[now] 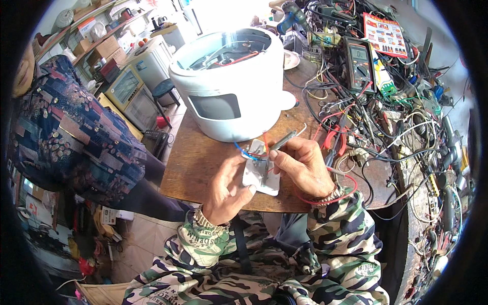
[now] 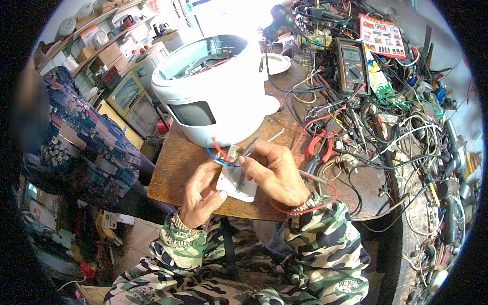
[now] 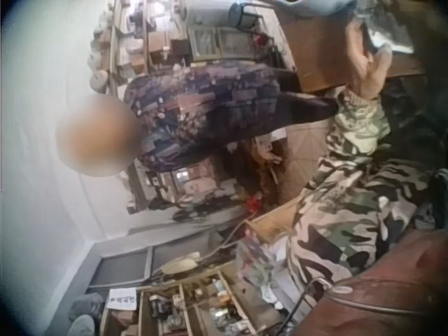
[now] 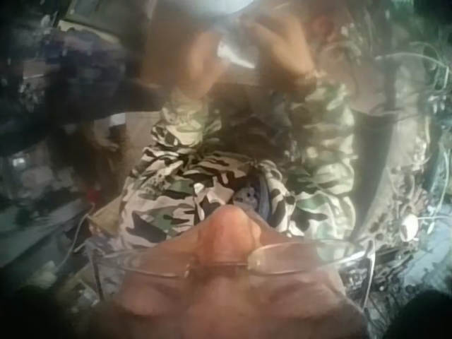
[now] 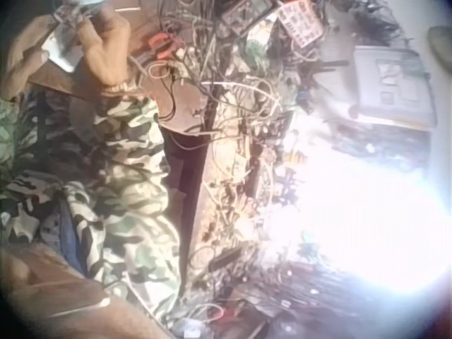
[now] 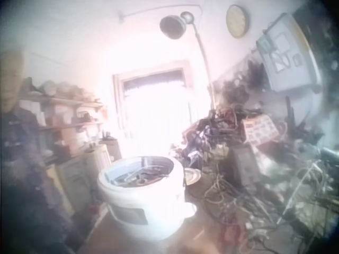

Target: The person repairs a white appliance by connecting internal wires and testing a small circuit board. They use a screwdriver to secure connections inside the device and a multimeter to test the board's functionality.

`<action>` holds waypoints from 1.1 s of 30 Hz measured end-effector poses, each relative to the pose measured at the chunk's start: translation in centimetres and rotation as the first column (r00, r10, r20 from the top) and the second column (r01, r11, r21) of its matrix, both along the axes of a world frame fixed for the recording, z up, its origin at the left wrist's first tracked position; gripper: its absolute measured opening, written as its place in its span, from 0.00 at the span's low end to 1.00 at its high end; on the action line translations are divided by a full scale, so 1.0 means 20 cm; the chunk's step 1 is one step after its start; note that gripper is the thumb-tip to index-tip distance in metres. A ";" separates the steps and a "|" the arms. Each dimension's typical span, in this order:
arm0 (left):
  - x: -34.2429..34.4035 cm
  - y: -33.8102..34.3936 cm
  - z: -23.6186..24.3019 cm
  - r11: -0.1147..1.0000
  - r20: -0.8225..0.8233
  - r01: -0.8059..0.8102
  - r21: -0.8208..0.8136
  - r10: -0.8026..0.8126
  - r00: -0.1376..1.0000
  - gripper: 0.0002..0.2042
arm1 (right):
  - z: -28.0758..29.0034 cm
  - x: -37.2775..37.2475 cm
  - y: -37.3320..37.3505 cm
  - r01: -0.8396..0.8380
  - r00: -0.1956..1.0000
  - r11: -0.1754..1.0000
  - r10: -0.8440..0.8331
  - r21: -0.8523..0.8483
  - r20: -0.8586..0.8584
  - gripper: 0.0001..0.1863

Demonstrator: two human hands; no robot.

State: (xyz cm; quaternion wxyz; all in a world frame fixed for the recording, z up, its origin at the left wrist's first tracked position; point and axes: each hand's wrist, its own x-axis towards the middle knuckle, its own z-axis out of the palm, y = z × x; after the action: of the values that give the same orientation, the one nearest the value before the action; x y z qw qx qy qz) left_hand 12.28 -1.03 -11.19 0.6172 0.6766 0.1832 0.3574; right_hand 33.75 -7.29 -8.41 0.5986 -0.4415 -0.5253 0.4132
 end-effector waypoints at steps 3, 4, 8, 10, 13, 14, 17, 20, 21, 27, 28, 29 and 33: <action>0.04 0.00 -0.02 0.953 0.034 -0.203 0.223 0.201 0.979 0.34 | 0.01 0.00 0.00 -0.008 1.000 1.000 0.009 -0.012 0.023 0.11; 0.04 0.01 -0.01 0.954 0.015 -0.219 0.204 0.220 0.975 0.32 | 0.01 0.00 0.00 -0.019 1.000 1.000 0.019 -0.010 0.018 0.11; 0.06 0.04 0.03 0.925 -0.030 -0.299 0.233 0.315 0.949 0.18 | -0.01 0.02 0.03 -0.041 0.999 0.999 0.040 -0.027 -0.013 0.11; 0.07 0.06 0.06 0.925 -0.025 -0.313 0.216 0.325 0.945 0.15 | -0.03 0.02 0.05 -0.051 0.995 0.997 0.047 -0.050 -0.084 0.12; 0.06 0.11 0.08 0.949 -0.061 -0.261 0.178 0.275 0.960 0.14 | -0.02 0.02 0.08 -0.036 0.995 0.998 0.031 -0.048 -0.098 0.13; 0.06 0.12 0.08 0.961 -0.071 -0.236 0.146 0.248 0.966 0.15 | -0.01 0.02 0.08 -0.032 0.995 0.998 0.026 -0.058 -0.096 0.14; 0.06 0.11 0.08 0.970 -0.045 -0.231 0.074 0.235 0.971 0.15 | -0.05 0.01 0.10 -0.064 0.992 0.997 0.060 -0.033 -0.109 0.13; 0.08 0.11 0.10 0.975 -0.012 -0.211 0.070 0.212 0.977 0.14 | -0.04 0.01 0.10 -0.064 0.995 0.997 0.061 -0.033 -0.078 0.13; 0.09 0.10 0.11 0.976 -0.006 -0.201 0.081 0.202 0.979 0.13 | -0.04 0.02 0.10 -0.061 0.996 0.997 0.058 -0.039 -0.067 0.13; 0.08 0.12 0.11 0.978 -0.099 -0.160 0.137 0.174 0.980 0.10 | -0.03 0.04 0.10 -0.068 0.997 0.997 0.067 -0.039 -0.038 0.14; 0.08 0.12 0.10 0.978 -0.076 -0.161 0.132 0.172 0.982 0.10 | -0.03 0.04 0.09 -0.071 0.997 0.996 0.070 -0.051 -0.031 0.14; 0.09 0.11 0.09 0.979 -0.053 -0.162 0.127 0.170 0.984 0.10 | -0.03 0.04 0.09 -0.067 0.997 0.997 0.066 -0.046 -0.030 0.14; 0.08 0.11 0.09 0.978 -0.030 -0.179 0.108 0.183 0.983 0.11 | -0.03 0.03 0.09 -0.062 0.997 0.998 0.061 -0.031 -0.046 0.14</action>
State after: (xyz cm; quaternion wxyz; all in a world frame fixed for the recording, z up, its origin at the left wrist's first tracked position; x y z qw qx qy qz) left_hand 13.83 1.09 -9.48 0.5420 0.6955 0.2374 0.4076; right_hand 34.27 -5.54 -9.03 0.5901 -0.4252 -0.5182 0.4499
